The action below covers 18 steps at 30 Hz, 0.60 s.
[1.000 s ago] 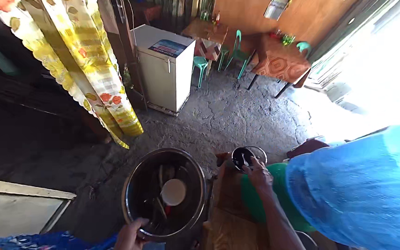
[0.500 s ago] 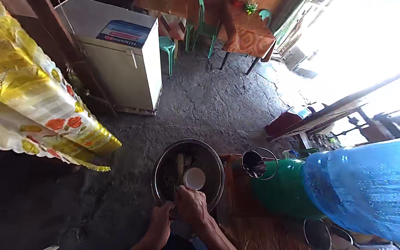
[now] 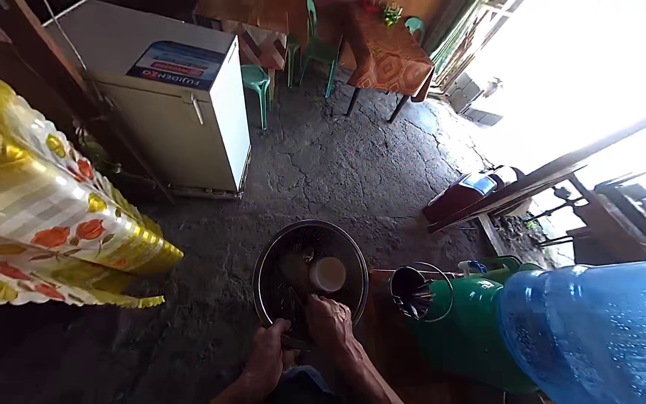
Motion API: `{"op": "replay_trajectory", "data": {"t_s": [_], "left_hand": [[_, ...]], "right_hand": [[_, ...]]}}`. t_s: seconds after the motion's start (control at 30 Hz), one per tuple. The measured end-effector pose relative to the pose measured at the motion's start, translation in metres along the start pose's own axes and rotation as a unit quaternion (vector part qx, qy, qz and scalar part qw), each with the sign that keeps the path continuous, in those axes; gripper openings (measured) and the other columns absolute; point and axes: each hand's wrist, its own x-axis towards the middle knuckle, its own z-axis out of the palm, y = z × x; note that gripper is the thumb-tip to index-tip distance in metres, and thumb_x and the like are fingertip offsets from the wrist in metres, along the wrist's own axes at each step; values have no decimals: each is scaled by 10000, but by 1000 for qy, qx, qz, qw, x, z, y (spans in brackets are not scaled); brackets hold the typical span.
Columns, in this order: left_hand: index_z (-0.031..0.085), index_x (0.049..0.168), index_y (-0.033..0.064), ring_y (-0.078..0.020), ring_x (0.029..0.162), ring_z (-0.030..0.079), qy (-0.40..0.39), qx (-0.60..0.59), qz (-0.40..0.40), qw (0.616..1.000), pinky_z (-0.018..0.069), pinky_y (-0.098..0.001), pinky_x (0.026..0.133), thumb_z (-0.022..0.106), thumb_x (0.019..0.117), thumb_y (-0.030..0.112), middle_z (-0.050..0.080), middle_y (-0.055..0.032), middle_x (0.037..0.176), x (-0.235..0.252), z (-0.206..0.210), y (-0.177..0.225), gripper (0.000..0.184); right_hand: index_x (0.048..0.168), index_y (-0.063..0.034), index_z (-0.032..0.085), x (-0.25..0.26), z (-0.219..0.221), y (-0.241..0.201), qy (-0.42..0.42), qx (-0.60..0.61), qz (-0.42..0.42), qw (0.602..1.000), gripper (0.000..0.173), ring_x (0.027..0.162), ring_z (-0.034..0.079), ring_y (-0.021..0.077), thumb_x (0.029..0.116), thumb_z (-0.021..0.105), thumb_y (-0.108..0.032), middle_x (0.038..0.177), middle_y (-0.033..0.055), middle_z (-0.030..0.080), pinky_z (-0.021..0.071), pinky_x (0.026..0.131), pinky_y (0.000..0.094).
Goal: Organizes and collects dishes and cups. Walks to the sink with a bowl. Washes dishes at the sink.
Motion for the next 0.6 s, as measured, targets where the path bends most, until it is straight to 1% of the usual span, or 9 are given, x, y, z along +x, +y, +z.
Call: {"op": "replay_trajectory", "data": {"t_s": [0.07, 0.13, 0.17, 0.23, 0.33, 0.43, 0.5, 0.6], "left_hand": [[526, 1168, -42, -235, 722, 680, -5, 1, 4, 1000, 587, -370, 614, 605, 939, -33, 658, -177, 890, 5, 17, 0, 242], [531, 1139, -43, -225, 672, 680, -10, -6, 14, 1000, 585, -356, 564, 601, 935, -45, 663, -168, 850, 12, 36, -2, 215], [533, 1139, -45, -225, 671, 683, -17, -8, 19, 1000, 584, -355, 559, 598, 936, -47, 667, -168, 849, 16, 44, -3, 214], [546, 1116, -40, -224, 675, 691, -25, -4, 17, 1000, 595, -363, 570, 594, 933, -47, 677, -162, 843, 19, 52, -2, 189], [544, 1104, -33, -228, 680, 687, -39, 6, 9, 999, 599, -375, 580, 595, 929, -44, 667, -158, 844, 28, 64, 5, 183], [543, 1126, -38, -233, 682, 690, -53, 26, 11, 998, 595, -372, 569, 614, 908, -43, 674, -166, 854, 40, 70, 15, 229], [545, 1139, -44, -245, 699, 700, -68, 42, 2, 997, 607, -388, 583, 616, 906, -48, 680, -174, 868, 48, 76, 29, 244], [534, 1182, -46, -251, 743, 711, -85, 63, -14, 994, 619, -397, 614, 608, 911, -55, 684, -183, 911, 59, 80, 48, 282]], "right_hand": [[1214, -83, 683, 16, -4, 4, -10, 12, -4, 1000, 374, 1128, 691, 326, 1071, 446, -335, 1170, 156, 727, 520, 967, 544], [1223, -68, 680, 33, -8, 9, -6, 8, 0, 1000, 410, 1140, 683, 341, 1062, 476, -385, 1204, 170, 713, 516, 975, 551], [1229, -65, 677, 41, -12, 11, -11, 1, 7, 1000, 413, 1154, 675, 350, 1055, 490, -390, 1216, 177, 707, 510, 984, 559], [1253, -62, 674, 49, -17, 14, -28, -10, 28, 999, 396, 1167, 666, 371, 1042, 517, -357, 1222, 194, 704, 500, 994, 576], [1250, -55, 655, 59, -32, 20, -36, -12, 57, 998, 383, 1147, 675, 369, 1025, 540, -343, 1181, 192, 715, 508, 973, 575], [1297, -57, 622, 70, -40, 19, -27, 2, 96, 995, 425, 1147, 677, 366, 1027, 535, -374, 1177, 186, 719, 507, 977, 574], [1307, -69, 625, 77, -45, 20, -14, 28, 122, 992, 435, 1147, 678, 364, 1044, 510, -395, 1171, 186, 721, 505, 984, 574], [1281, -94, 653, 84, -55, 18, 5, 55, 154, 986, 365, 1134, 687, 354, 1050, 471, -310, 1149, 179, 730, 517, 966, 566]]}}
